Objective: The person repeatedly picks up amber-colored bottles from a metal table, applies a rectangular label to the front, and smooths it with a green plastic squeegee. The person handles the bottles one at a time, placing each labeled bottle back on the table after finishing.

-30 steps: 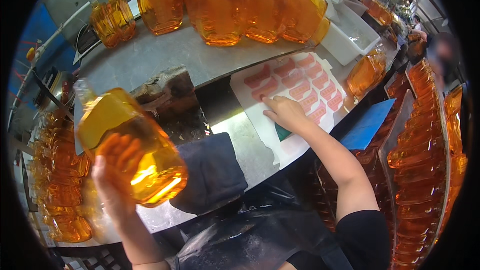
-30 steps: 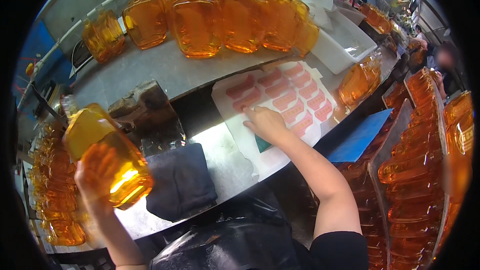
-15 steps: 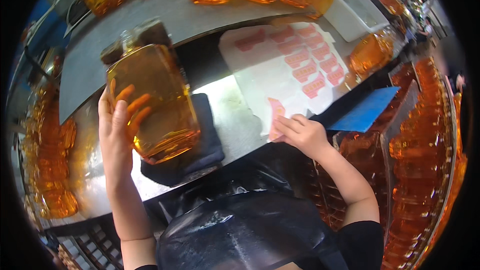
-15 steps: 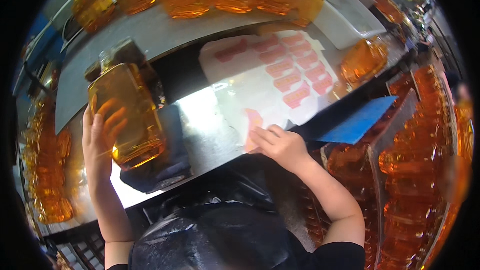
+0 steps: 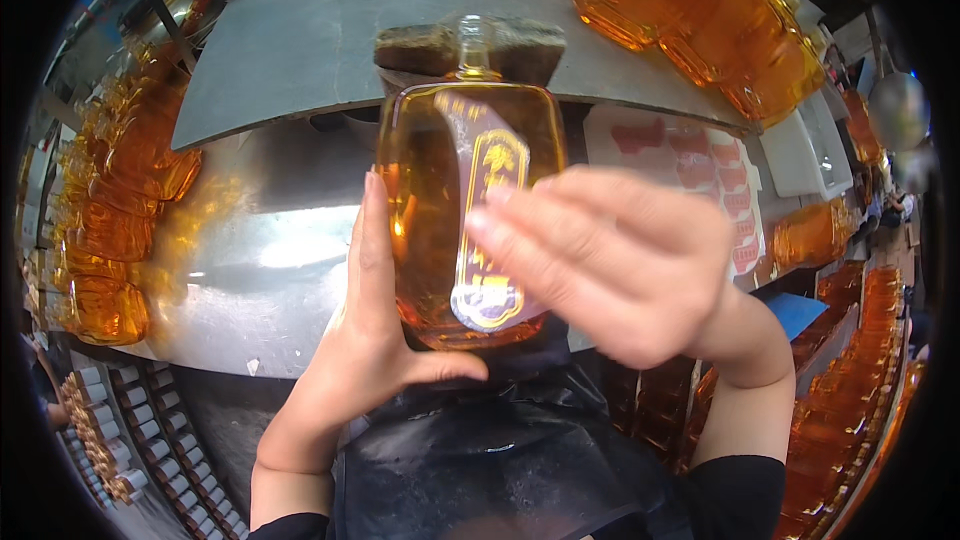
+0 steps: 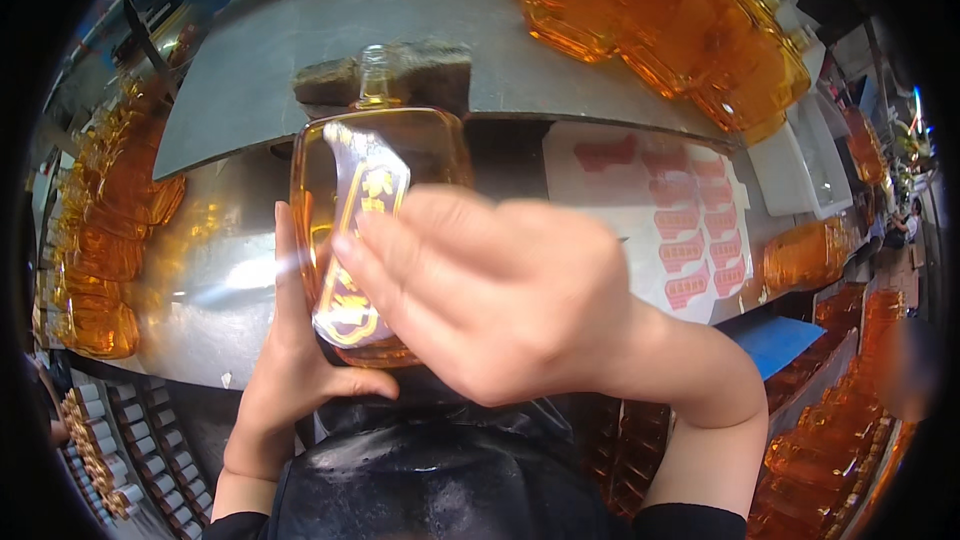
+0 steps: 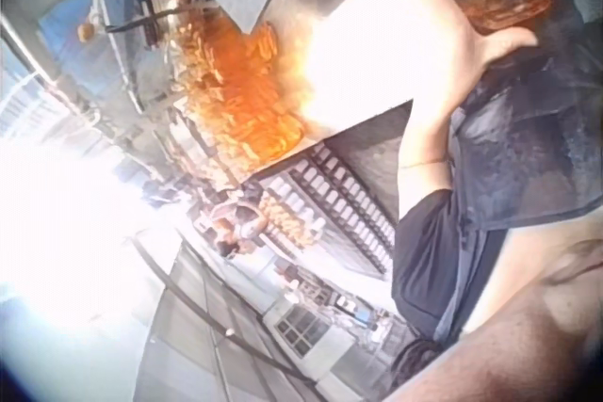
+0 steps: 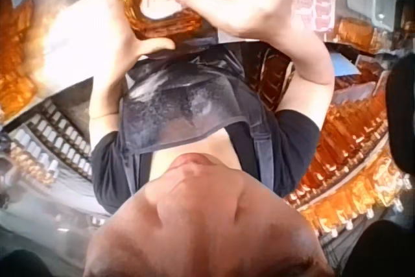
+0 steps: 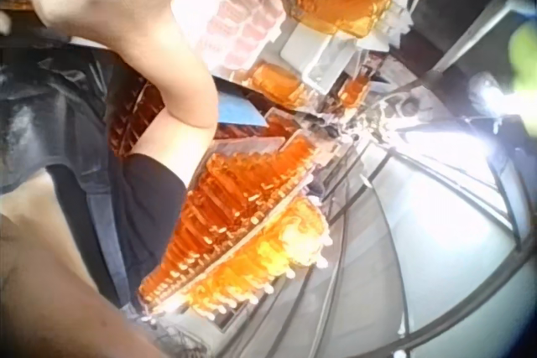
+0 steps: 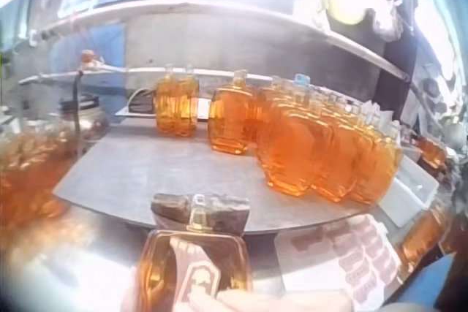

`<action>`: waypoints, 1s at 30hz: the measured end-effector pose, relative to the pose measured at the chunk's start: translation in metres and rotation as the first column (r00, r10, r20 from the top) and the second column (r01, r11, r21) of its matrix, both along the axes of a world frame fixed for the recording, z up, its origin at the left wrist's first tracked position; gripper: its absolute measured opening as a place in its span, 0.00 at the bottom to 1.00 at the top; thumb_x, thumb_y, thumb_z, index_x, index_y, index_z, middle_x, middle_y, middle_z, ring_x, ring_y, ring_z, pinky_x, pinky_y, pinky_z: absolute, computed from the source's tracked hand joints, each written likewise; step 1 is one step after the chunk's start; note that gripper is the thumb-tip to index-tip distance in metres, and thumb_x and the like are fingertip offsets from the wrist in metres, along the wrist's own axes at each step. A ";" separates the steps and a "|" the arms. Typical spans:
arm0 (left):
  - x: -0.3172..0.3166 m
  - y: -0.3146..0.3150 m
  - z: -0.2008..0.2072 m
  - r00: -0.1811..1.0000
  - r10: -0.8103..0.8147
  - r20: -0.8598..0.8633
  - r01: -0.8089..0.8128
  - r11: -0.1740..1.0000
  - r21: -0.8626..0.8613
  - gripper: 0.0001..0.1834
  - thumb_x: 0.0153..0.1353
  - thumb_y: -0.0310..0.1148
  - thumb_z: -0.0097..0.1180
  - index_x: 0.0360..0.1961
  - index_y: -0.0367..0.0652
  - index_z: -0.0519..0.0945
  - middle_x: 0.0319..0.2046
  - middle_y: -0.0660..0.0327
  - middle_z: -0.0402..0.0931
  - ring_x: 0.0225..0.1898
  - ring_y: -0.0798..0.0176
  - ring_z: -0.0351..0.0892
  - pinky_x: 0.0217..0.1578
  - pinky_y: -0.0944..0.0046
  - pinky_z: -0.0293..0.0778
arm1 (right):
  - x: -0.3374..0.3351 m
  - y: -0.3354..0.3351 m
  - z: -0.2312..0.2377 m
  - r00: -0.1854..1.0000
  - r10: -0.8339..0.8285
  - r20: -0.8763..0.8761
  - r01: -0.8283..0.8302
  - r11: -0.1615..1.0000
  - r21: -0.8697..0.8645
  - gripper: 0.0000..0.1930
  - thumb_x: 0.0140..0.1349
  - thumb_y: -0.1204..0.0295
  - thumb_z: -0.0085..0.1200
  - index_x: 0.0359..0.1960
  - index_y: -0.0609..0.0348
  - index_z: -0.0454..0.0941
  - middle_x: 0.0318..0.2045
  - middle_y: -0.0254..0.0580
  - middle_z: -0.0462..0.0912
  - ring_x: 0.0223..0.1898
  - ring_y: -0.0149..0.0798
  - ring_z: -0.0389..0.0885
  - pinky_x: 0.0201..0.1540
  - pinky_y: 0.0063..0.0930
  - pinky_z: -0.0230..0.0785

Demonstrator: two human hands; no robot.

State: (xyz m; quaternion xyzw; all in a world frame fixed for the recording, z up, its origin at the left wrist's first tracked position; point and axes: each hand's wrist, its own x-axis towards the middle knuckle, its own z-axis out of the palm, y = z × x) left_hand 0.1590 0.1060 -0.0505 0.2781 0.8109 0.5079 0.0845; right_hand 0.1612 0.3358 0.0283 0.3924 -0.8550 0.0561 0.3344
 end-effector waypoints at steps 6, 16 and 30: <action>-0.028 -0.008 0.022 0.962 0.027 -0.273 -0.028 1.000 -0.002 0.53 0.52 0.67 0.61 0.73 0.47 0.61 0.76 0.46 0.40 0.76 0.43 0.43 0.70 0.45 0.52 | 0.013 0.006 -0.005 0.953 0.008 0.304 -0.012 1.000 0.010 0.17 0.52 0.60 0.62 0.41 0.54 0.86 0.38 0.34 0.84 0.34 0.29 0.80 0.24 0.17 0.67; -0.049 0.013 0.046 0.891 -0.043 -0.453 -0.094 0.957 -0.276 0.45 0.50 0.52 0.65 0.70 0.50 0.68 0.75 0.42 0.43 0.75 0.35 0.41 0.72 0.43 0.43 | 0.008 -0.013 0.002 0.792 -0.429 0.435 0.415 0.900 0.133 0.37 0.47 0.45 0.62 0.61 0.45 0.78 0.23 0.35 0.62 0.24 0.35 0.64 0.26 0.29 0.62; -0.040 0.011 0.022 0.893 0.051 -0.446 -0.133 0.979 -0.155 0.46 0.48 0.58 0.64 0.68 0.49 0.70 0.73 0.46 0.52 0.74 0.45 0.52 0.70 0.45 0.55 | 0.006 -0.003 -0.004 0.779 -0.440 0.447 0.411 0.896 0.167 0.41 0.51 0.37 0.53 0.68 0.34 0.70 0.22 0.34 0.57 0.23 0.35 0.62 0.25 0.32 0.60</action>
